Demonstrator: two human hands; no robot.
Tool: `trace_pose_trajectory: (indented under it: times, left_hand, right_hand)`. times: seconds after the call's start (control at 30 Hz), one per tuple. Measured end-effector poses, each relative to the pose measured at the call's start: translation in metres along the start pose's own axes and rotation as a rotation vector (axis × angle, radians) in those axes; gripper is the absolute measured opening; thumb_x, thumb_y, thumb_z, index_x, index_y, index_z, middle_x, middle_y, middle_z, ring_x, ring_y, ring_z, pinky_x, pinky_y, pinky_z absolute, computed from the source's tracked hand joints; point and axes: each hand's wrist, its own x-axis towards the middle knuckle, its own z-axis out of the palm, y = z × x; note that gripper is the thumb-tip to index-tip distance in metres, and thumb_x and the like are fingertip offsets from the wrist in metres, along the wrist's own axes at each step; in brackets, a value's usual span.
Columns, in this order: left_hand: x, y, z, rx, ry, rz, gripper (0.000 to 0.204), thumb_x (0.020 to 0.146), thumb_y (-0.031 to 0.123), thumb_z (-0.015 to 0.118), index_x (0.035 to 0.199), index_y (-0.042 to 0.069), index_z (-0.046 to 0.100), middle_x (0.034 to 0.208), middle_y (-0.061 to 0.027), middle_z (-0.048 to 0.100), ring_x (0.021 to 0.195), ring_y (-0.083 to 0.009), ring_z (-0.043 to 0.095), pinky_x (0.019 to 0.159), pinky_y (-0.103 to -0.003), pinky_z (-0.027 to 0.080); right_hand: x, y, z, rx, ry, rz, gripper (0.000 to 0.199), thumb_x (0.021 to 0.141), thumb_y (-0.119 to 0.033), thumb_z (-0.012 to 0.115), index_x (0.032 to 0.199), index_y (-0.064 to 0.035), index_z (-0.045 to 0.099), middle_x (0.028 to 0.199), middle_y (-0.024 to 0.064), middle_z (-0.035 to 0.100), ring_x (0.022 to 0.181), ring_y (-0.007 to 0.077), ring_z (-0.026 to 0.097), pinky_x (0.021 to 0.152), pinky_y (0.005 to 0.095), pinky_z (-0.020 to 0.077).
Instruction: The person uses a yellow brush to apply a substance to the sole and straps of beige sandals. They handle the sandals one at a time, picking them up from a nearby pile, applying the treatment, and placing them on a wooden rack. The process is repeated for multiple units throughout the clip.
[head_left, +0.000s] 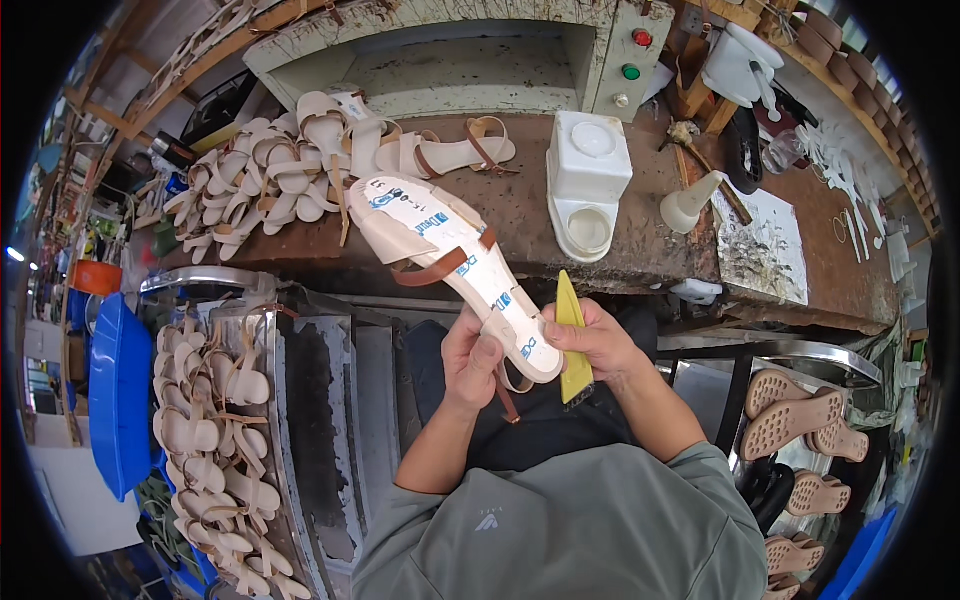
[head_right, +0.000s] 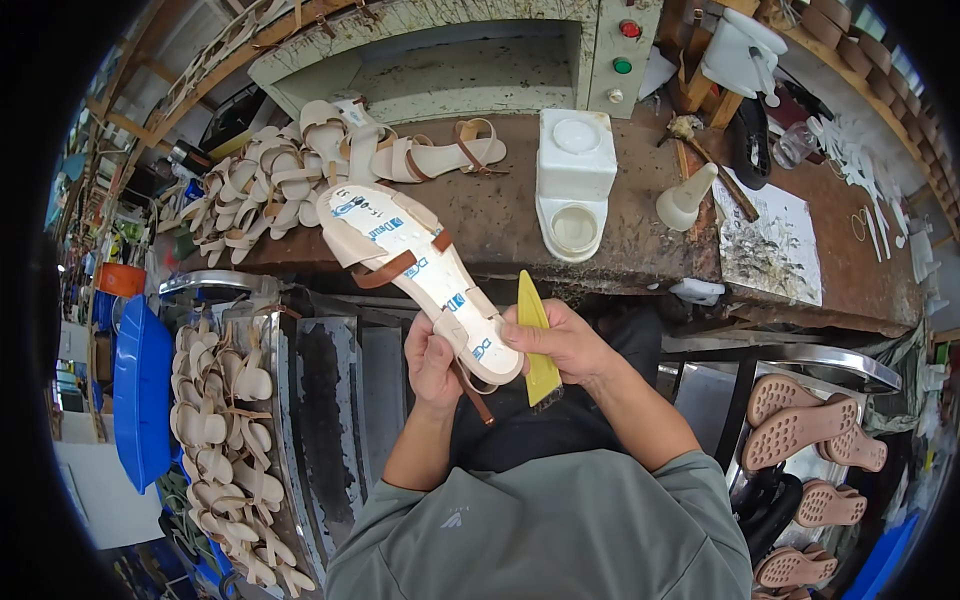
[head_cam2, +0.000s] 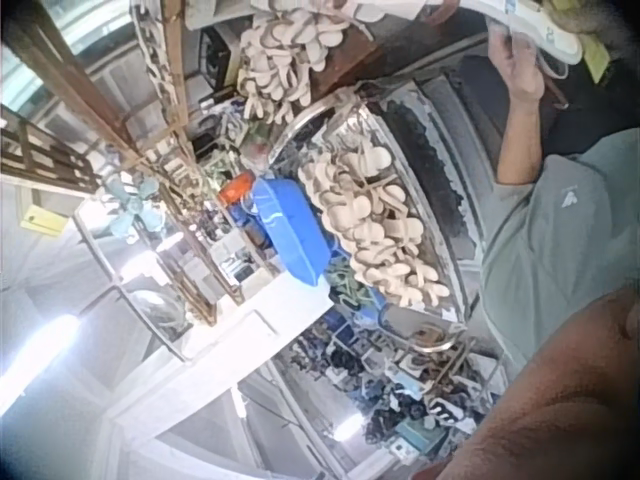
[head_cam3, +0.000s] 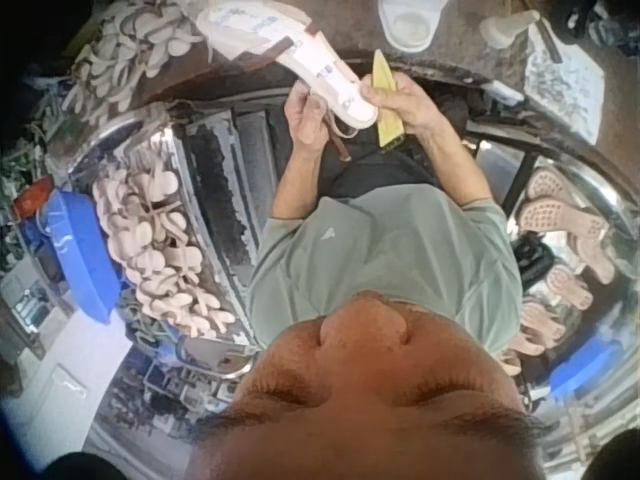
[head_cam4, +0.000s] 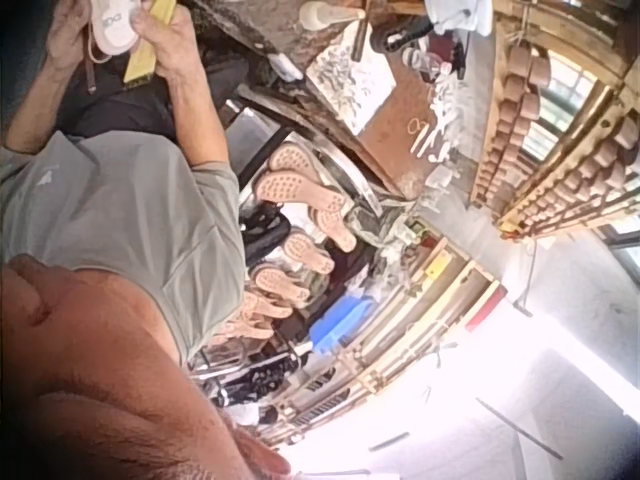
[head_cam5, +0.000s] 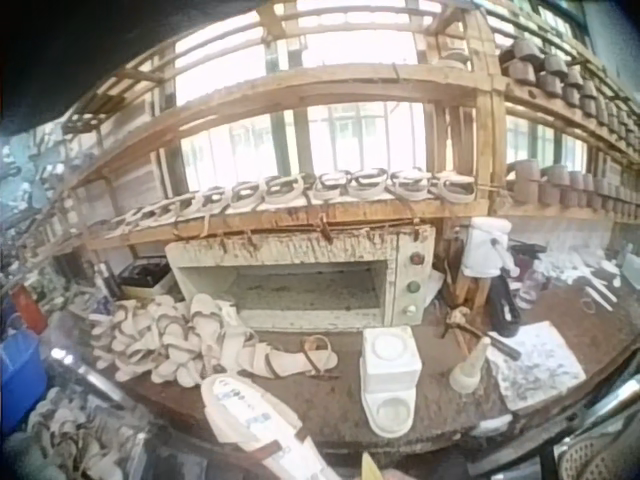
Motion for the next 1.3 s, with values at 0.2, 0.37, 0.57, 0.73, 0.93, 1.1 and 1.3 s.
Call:
trace_pose_trajectory:
  times: [0.2,0.37,0.57,0.73,0.93,1.1,1.3]
  left_hand:
    - [0.007,0.015,0.002,0.190,0.009,-0.027,0.015,0.089,0.011,0.049,0.085,-0.003,0.052,0.090,-0.0108,0.059,0.077,-0.0105,0.053,0.071,-0.025,0.043]
    - [0.010,0.001,-0.016,0.133,0.188,-0.235,0.025,0.089,0.022,0.048,0.080,-0.001,0.051,0.082,-0.0072,0.058,0.072,-0.0083,0.050,0.065,-0.021,0.040]
    - [0.021,-0.027,-0.015,0.181,0.182,-0.295,0.029,0.088,0.027,0.048,0.074,0.002,0.047,0.075,-0.0041,0.054,0.065,-0.0065,0.043,0.058,-0.021,0.034]
    - [0.032,-0.033,-0.017,0.159,0.167,-0.338,0.029,0.088,0.026,0.048,0.072,0.002,0.045,0.076,-0.0062,0.055,0.064,-0.0070,0.044,0.057,-0.022,0.035]
    - [0.039,-0.033,-0.010,0.057,0.170,-0.360,0.030,0.088,0.026,0.049,0.072,0.001,0.047,0.079,-0.0113,0.059,0.066,-0.0108,0.050,0.059,-0.023,0.040]
    - [0.037,-0.021,0.001,-0.080,0.096,-0.359,0.034,0.089,0.029,0.050,0.073,-0.001,0.049,0.083,-0.0158,0.061,0.068,-0.0155,0.055,0.059,-0.027,0.042]
    - [0.047,0.003,0.028,-0.112,-0.063,-0.227,0.033,0.090,0.024,0.047,0.067,0.001,0.047,0.076,-0.0194,0.061,0.063,-0.0219,0.056,0.056,-0.032,0.044]
  right_hand:
    - [-0.003,-0.024,-0.028,-0.398,0.123,0.033,0.023,0.089,-0.023,0.057,0.091,-0.0016,0.065,0.064,0.0017,0.060,0.055,0.0067,0.056,0.050,0.0199,0.0439]
    - [-0.004,-0.058,-0.088,-0.484,0.631,-0.446,0.017,0.085,-0.012,0.061,0.094,0.0018,0.065,0.075,0.0042,0.063,0.064,0.0099,0.058,0.058,0.0208,0.0448]
    - [0.022,-0.046,-0.098,-1.079,0.686,-0.542,0.014,0.081,-0.006,0.064,0.093,0.0012,0.066,0.081,0.0077,0.063,0.068,0.0127,0.058,0.062,0.0234,0.0450]
    - [0.031,-0.047,-0.101,-1.161,0.639,-0.493,0.013,0.081,-0.006,0.065,0.090,0.0035,0.065,0.080,0.0055,0.063,0.070,0.0103,0.057,0.061,0.0232,0.0449]
    - [0.029,-0.049,-0.101,-0.703,0.736,-0.332,0.013,0.083,-0.008,0.064,0.088,0.0027,0.065,0.074,0.0034,0.063,0.062,0.0069,0.055,0.054,0.0214,0.0441]
    - [0.011,-0.068,-0.066,-0.369,0.594,-0.392,0.014,0.082,-0.007,0.064,0.087,0.0066,0.062,0.074,0.0064,0.065,0.060,0.0096,0.057,0.053,0.0216,0.0445]
    - [0.024,-0.062,-0.021,-0.618,0.426,-0.916,0.016,0.076,-0.004,0.068,0.087,0.0064,0.062,0.076,0.0158,0.065,0.061,0.0207,0.061,0.056,0.0280,0.0493]
